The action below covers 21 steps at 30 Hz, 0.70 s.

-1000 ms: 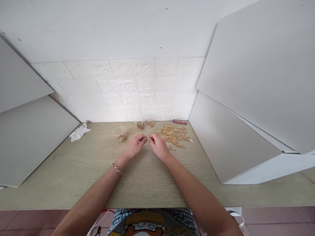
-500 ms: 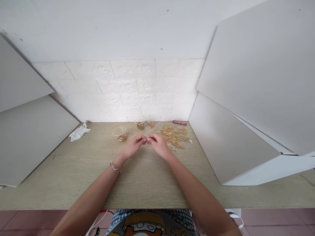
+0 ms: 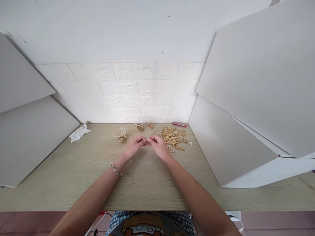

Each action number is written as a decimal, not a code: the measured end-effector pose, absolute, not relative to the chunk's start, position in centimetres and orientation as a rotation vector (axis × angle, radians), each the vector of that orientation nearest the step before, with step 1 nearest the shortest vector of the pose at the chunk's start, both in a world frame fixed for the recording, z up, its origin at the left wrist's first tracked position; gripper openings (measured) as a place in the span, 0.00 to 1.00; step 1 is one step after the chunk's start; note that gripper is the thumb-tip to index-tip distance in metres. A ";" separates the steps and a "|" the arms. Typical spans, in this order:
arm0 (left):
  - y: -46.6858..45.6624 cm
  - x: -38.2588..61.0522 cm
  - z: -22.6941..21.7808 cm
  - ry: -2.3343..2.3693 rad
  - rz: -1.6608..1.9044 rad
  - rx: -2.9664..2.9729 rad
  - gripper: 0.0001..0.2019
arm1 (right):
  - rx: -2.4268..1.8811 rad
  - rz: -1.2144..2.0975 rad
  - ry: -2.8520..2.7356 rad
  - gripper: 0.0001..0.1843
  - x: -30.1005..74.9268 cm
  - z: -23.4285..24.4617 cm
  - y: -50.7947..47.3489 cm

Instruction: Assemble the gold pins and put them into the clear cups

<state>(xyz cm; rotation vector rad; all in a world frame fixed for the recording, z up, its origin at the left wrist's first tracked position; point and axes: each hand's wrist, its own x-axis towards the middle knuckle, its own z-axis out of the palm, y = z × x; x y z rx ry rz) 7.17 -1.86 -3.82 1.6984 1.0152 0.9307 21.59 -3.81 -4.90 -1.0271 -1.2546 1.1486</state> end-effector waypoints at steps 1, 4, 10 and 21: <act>-2.0 7.2 -3.7 1.045 0.934 1.708 0.11 | -1.034 1.131 -1.257 0.16 21.5 -4.9 -3.9; -2.6 7.4 -3.1 1.145 0.929 1.776 0.12 | -1.047 1.112 -1.252 0.16 21.3 -5.0 -3.9; -3.3 7.3 -2.3 1.338 0.919 2.064 0.12 | -1.076 1.111 -1.227 0.15 21.0 -5.2 -4.0; -3.7 7.6 -2.4 1.363 0.941 2.056 0.12 | -1.113 1.022 -1.201 0.13 20.4 -5.5 -4.3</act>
